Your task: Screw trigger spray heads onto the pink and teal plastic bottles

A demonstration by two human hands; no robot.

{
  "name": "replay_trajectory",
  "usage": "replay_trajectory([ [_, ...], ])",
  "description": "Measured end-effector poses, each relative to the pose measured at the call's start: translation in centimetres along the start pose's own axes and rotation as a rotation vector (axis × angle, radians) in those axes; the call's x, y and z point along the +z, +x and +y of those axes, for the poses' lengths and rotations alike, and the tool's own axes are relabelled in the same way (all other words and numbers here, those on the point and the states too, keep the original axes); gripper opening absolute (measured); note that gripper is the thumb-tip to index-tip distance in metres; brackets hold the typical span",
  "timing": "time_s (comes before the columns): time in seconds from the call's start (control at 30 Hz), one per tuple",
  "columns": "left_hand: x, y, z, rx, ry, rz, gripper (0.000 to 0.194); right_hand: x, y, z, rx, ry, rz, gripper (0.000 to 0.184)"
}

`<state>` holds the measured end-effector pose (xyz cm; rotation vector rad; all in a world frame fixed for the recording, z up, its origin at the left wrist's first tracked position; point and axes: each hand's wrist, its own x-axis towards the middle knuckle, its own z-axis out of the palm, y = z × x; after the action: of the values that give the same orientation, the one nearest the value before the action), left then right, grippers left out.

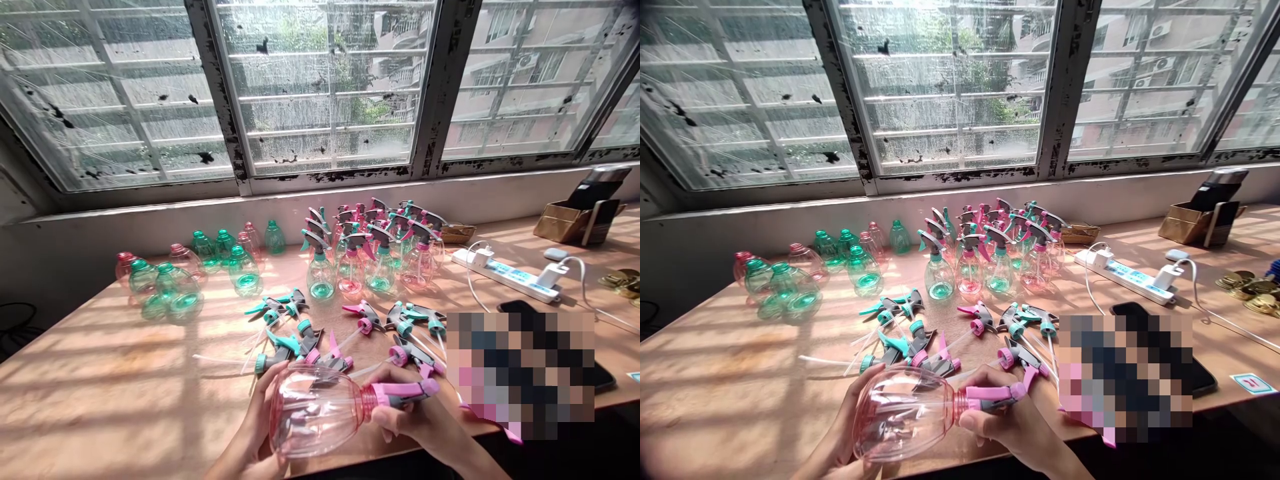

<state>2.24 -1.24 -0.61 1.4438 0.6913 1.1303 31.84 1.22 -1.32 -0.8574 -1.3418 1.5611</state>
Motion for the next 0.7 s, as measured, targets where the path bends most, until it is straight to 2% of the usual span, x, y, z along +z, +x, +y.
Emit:
replay_trajectory([
  [0.27, -0.50, -0.34, -0.40, -0.036, 0.054, 0.019, 0.066, -0.20, -0.10, 0.49, 0.022, 0.009, -0.004, 0.040],
  [0.4, -0.76, -0.45, -0.87, -0.052, 0.032, 0.008, 0.069, -0.20, -0.09, 0.47, 0.024, -0.003, -0.024, 0.036],
  [0.47, -0.70, -0.40, -0.87, -0.069, -0.012, 0.002, 0.083, -0.19, -0.07, 0.51, 0.030, 0.006, -0.016, 0.036],
  [0.6, -0.64, -0.20, -0.53, -0.079, -0.057, -0.027, 0.125, -0.16, -0.01, 0.67, -0.002, -0.009, -0.017, 0.034],
  [0.7, -0.87, -0.16, -0.32, -0.108, -0.036, -0.071, 0.127, -0.20, 0.01, 0.83, 0.012, -0.025, 0.006, 0.035],
])
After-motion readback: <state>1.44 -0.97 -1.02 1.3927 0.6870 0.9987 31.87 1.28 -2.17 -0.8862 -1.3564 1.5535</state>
